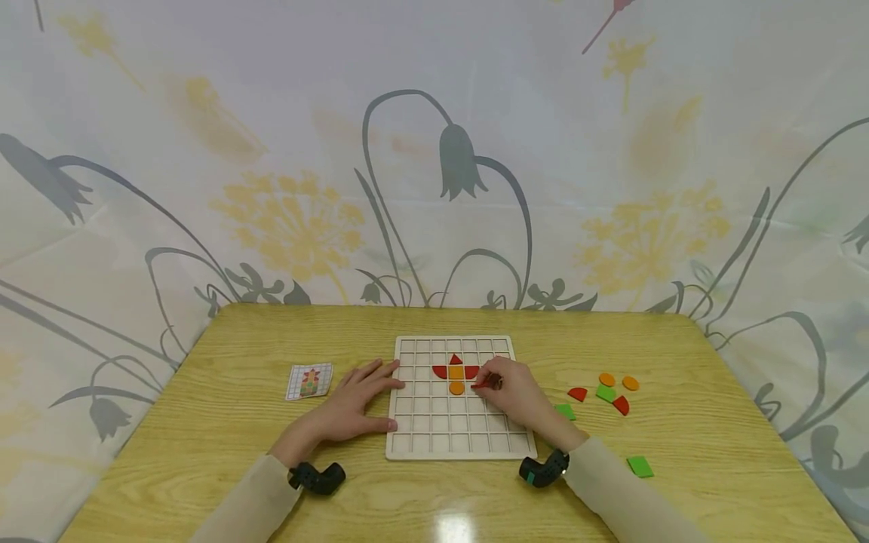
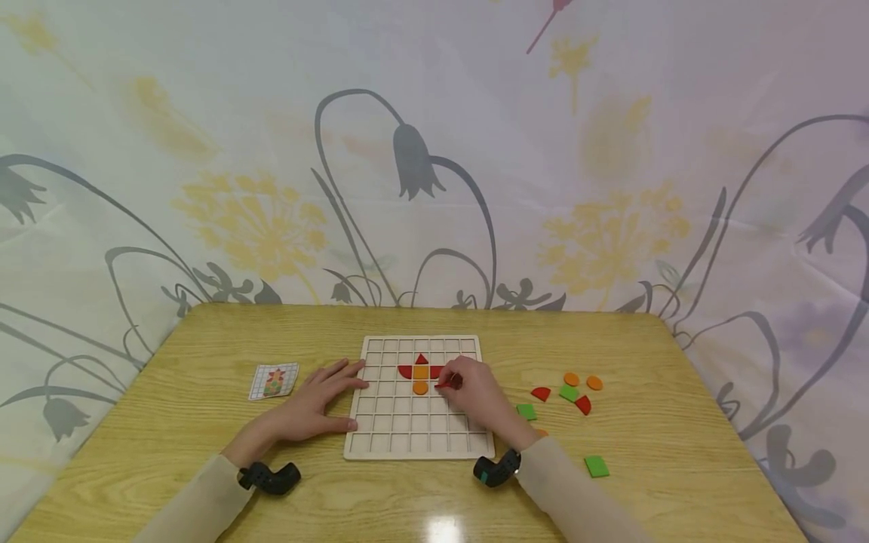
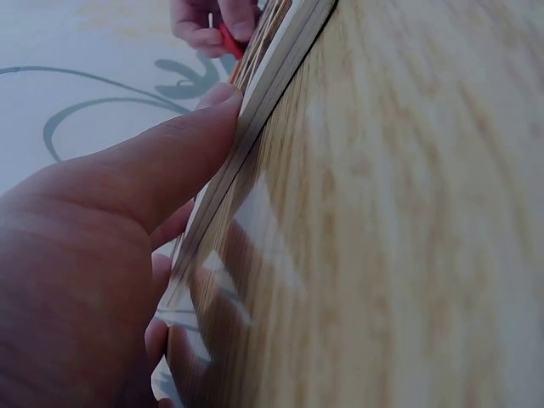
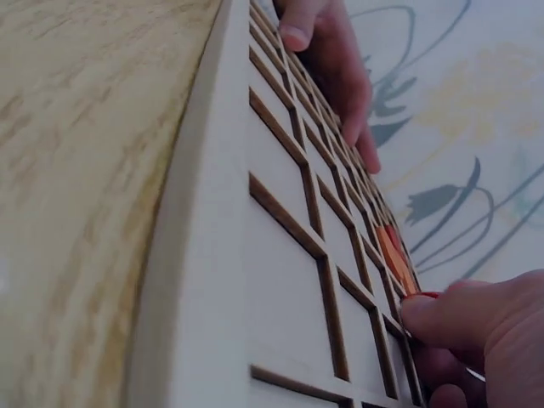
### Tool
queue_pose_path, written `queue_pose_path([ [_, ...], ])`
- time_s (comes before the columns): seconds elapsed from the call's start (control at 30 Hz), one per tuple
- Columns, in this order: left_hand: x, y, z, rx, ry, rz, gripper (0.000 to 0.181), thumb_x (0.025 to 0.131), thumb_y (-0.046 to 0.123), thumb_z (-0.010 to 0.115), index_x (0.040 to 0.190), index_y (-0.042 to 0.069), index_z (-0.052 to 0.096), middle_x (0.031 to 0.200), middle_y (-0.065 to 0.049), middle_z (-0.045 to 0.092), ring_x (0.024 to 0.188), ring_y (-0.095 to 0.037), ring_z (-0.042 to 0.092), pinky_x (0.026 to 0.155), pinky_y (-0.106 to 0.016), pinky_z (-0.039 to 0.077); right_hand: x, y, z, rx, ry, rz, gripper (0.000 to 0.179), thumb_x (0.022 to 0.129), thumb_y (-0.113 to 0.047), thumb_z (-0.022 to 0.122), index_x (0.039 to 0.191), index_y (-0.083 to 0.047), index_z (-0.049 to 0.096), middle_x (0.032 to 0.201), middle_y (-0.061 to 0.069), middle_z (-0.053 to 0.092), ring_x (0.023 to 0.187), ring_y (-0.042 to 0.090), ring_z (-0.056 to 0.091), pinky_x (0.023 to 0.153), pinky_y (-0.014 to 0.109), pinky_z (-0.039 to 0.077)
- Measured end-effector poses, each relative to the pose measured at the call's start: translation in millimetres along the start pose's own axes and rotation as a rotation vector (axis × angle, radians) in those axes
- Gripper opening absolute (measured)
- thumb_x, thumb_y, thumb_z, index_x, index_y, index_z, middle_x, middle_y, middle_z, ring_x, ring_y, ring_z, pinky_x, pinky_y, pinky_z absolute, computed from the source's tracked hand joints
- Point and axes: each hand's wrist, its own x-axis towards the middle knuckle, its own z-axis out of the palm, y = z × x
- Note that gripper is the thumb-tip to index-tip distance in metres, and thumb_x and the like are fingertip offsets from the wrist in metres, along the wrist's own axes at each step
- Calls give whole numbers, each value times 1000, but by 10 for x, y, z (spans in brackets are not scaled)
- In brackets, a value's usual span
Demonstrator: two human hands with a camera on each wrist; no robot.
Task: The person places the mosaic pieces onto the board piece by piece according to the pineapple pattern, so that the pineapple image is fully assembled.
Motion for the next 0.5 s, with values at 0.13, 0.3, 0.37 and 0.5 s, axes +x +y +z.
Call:
queue_pose_path([
  [0.13,5,16,-5,-6,-1,0,62,92,44,70,143,14,53,164,-8,24,150,-38,11,115,-64,5,-22,45,-74,65,-70,3,9,89,-11,77,94,-18,76,94,-8,65,79,10,58,70,26,50],
  [0.3,-1,2,-4,0,0,3,62,92,44,70,143,14,53,164,-8,23,150,-38,11,116,-63,5,-24,91,-157,113,-146,-18,15,94,-9,68,103,-16,77,106,-3,67,92,15,61,79,29,51],
  [0.37,-2,-5,-3,5,1,5,62,92,44,69,143,15,53,164,-8,23,150,-38,11,116,-63,5,-17,104,-157,118,-159,-11,16,94,-8,68,104,-16,77,108,-3,66,92,15,60,78,29,50],
  [0.5,-3,-6,2,1,5,12,61,92,44,69,143,13,54,163,-10,24,150,-40,12,115,-65,6,-10,109,-135,131,-167,15,15,91,-11,73,104,-16,77,107,-2,65,86,13,57,73,28,49],
])
